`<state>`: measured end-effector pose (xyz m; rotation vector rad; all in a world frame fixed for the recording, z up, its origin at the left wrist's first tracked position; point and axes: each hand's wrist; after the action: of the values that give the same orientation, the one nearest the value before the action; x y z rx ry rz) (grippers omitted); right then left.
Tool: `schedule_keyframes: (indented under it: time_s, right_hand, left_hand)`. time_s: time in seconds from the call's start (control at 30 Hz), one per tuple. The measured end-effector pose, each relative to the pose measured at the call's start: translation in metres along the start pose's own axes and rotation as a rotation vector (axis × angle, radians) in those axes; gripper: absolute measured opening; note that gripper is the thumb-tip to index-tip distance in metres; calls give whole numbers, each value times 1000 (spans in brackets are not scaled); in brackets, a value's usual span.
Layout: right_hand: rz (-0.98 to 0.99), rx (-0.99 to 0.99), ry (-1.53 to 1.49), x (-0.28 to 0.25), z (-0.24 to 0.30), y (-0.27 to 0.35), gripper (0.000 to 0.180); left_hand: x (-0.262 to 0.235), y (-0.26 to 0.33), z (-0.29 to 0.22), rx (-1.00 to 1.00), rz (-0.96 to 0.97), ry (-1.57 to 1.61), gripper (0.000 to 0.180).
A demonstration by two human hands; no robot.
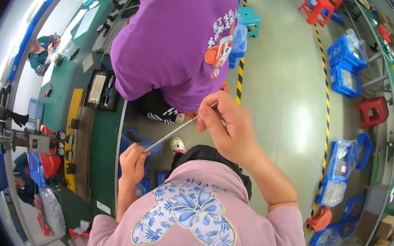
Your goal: Inspecting and assembling small metal components onto thin rods at an industrial workbench.
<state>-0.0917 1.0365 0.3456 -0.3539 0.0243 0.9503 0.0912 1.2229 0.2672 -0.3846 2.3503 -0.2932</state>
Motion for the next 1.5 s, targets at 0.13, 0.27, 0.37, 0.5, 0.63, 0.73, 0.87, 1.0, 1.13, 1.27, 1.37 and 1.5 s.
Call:
schedule_keyframes:
  time_s: [0.13, 0.27, 0.37, 0.5, 0.63, 0.73, 0.87, 1.0, 1.13, 1.27, 1.37, 1.5]
  right_hand:
    - [-23, 58, -21, 23, 2, -16, 9]
    - [33, 100, -53, 54, 4, -39, 11]
    - [76, 146, -72, 79, -2, -60, 12]
    - [167, 218, -118, 117, -11, -86, 14]
    - [164, 164, -92, 152, -17, -113, 15]
    - [216, 104, -17, 182, -18, -129, 15]
    - [271, 17, 157, 220, -16, -137, 12]
    - [338, -123, 341, 236, -18, -146, 10]
    - [371, -115, 396, 234, -22, -156, 10]
    - [388, -7, 224, 243, -23, -159, 12]
    - [392, 53, 78, 248, -26, -160, 13]
    - [356, 29, 122, 255, -32, -158, 14]
  left_hand:
    - [-18, 5, 8, -53, 83, 65, 12]
    - [-43, 14, 22, -84, 58, 99, 13]
    - [-64, 27, 37, -126, 67, 154, 13]
    - [-90, 48, 60, -211, 75, 213, 14]
    - [-112, 53, 74, -330, 19, 193, 14]
    - [-119, 49, 92, -284, -69, 143, 13]
    - [-126, 42, 107, -245, -115, 202, 14]
    - [-125, 41, 122, -166, -184, 288, 18]
    - [-130, 44, 129, -197, -215, 280, 19]
    - [-141, 44, 129, -192, -221, 330, 19]
    - [-144, 45, 132, -203, -186, 346, 18]
    - [-144, 46, 136, -226, -179, 361, 22]
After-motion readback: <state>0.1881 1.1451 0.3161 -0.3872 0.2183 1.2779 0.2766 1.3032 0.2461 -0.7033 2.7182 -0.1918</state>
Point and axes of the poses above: each hand's wrist, its own y-axis away from the middle knuckle, its own x-axis out of the palm, z = x × y, and after that the axes turned 9 degrees about z, right-handed
